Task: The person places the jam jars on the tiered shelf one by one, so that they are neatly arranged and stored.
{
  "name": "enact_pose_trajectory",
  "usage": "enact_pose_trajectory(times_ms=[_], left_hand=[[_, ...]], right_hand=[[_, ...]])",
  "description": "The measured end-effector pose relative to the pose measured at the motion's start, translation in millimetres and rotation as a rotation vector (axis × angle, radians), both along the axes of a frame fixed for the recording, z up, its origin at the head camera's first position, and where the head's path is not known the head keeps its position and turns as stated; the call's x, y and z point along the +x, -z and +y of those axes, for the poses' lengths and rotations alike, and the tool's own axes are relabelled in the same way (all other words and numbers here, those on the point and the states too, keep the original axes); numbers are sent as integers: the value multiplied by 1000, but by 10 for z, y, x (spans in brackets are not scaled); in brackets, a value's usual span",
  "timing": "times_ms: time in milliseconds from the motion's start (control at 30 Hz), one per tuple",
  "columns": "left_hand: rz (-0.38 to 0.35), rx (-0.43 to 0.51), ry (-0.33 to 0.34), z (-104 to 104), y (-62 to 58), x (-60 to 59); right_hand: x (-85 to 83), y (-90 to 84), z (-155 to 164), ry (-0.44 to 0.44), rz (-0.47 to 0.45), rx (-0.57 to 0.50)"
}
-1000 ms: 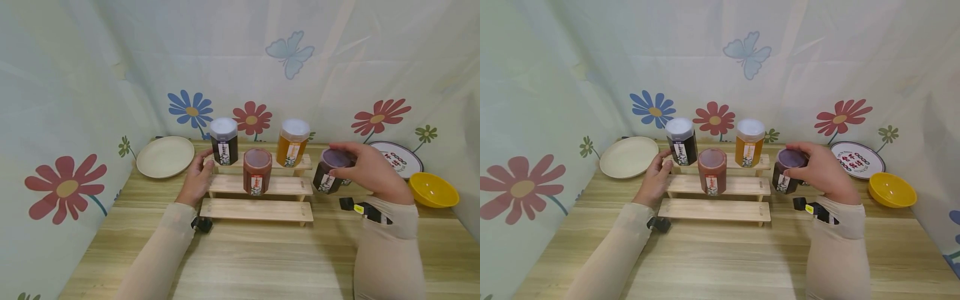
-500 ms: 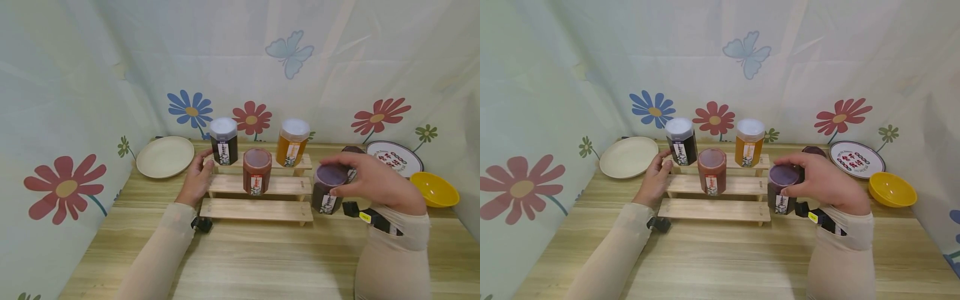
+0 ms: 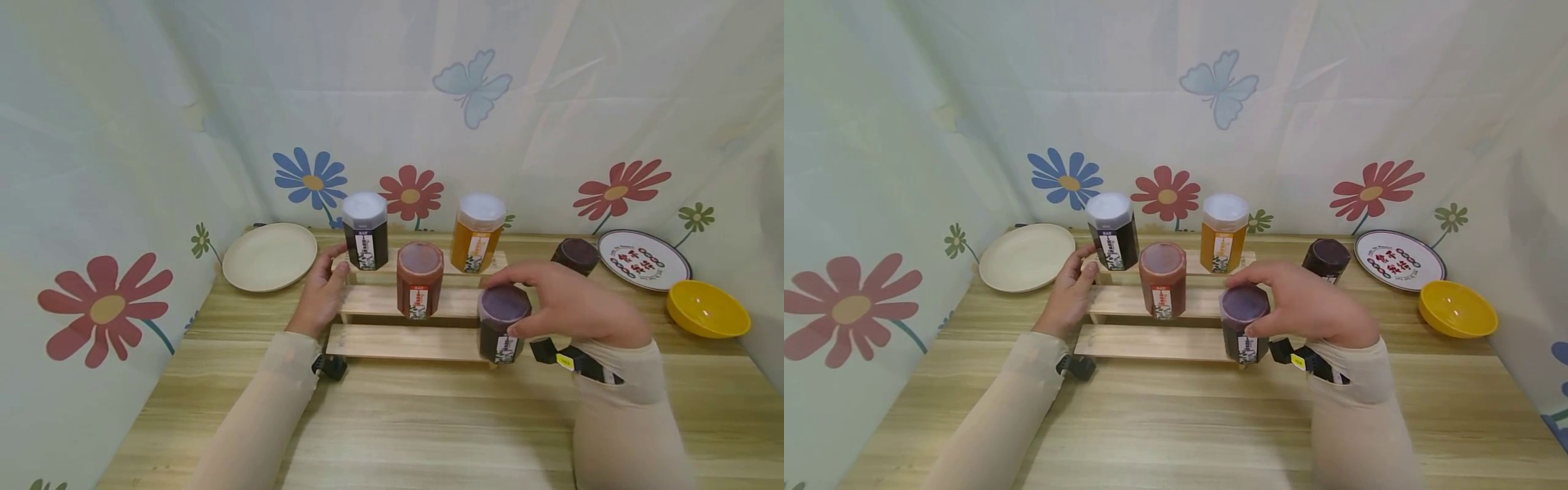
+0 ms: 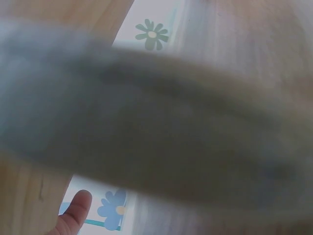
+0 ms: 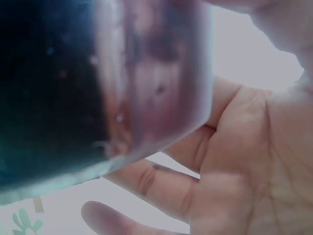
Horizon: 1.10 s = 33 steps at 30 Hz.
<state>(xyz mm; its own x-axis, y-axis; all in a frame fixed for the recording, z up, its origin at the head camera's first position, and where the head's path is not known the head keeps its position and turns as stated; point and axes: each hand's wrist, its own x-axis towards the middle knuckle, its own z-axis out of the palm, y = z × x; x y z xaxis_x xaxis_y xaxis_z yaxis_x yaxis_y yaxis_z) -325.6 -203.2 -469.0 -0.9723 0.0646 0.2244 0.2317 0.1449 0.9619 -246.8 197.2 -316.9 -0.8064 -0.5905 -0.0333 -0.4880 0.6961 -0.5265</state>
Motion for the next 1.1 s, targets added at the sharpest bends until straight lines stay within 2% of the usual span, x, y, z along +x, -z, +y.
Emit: enact_pose_trajectory(times_ms=[233,467,767,1100], left_hand=[[17,21,14,-9,-1,1],[21,31,21,-4,-9,8],[24,14,11,-9,8,-2],[22,8,6,-2,16,-12]], right_hand=[[-36,84,-181,-37,30,7],[-38,121,-326,-67,0,-9],[-2,58,-196,-21,19,-39],[0,49,-236,-67,28,-39]])
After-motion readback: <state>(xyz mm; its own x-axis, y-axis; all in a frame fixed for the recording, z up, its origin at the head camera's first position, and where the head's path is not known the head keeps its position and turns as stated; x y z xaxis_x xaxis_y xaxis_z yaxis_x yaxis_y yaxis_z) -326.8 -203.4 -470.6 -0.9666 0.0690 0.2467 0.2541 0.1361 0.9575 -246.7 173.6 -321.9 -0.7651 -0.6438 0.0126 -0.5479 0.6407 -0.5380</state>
